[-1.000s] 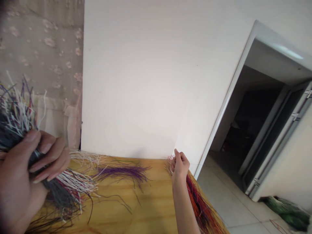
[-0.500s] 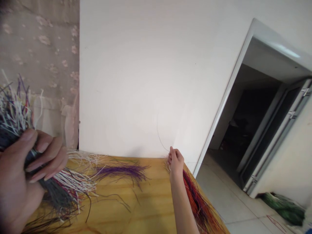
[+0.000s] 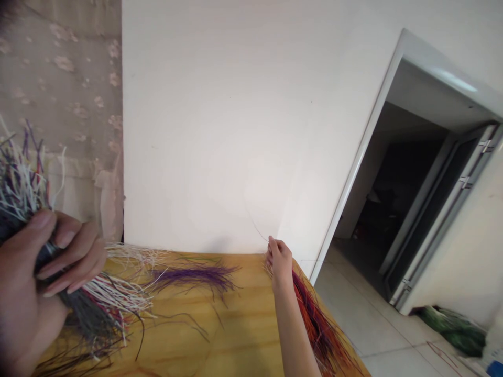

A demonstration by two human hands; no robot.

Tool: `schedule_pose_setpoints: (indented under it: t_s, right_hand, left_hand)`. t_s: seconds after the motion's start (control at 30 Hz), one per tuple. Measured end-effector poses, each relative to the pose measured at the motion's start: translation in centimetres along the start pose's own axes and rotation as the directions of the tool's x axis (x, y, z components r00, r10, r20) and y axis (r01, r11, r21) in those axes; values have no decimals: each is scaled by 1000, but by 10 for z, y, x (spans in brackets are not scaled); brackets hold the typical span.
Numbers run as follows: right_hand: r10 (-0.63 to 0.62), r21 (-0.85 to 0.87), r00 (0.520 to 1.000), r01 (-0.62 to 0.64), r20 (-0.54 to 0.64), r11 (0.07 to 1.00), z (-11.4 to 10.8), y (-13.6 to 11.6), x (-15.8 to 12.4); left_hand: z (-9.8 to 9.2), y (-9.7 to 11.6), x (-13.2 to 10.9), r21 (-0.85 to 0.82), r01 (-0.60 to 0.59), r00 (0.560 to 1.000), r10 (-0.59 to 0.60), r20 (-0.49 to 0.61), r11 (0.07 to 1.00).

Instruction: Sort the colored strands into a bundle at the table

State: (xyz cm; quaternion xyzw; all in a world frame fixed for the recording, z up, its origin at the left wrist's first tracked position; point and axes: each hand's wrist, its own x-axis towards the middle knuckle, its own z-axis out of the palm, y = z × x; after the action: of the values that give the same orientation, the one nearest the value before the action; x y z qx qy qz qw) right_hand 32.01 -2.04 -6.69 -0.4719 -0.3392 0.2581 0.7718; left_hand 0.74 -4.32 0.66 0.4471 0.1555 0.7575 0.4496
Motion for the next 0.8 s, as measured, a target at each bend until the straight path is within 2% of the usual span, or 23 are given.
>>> schedule_pose_setpoints:
  t_s: [0.13, 0.57, 0.8]
  right_hand:
    - [-4, -9, 1000, 4, 0, 1000, 1, -1, 0]
    - [-3, -22, 1000, 3, 10, 1000, 2, -2, -2]
    - [-45, 36, 998, 46, -37, 998, 2, -7, -4]
  left_hand:
    - [1, 0, 0, -5, 32, 999, -32, -21, 999]
    - [4, 1, 0, -20, 28, 1000, -28, -8, 999]
    - [2, 1, -1, -25, 30, 999, -31, -13, 999]
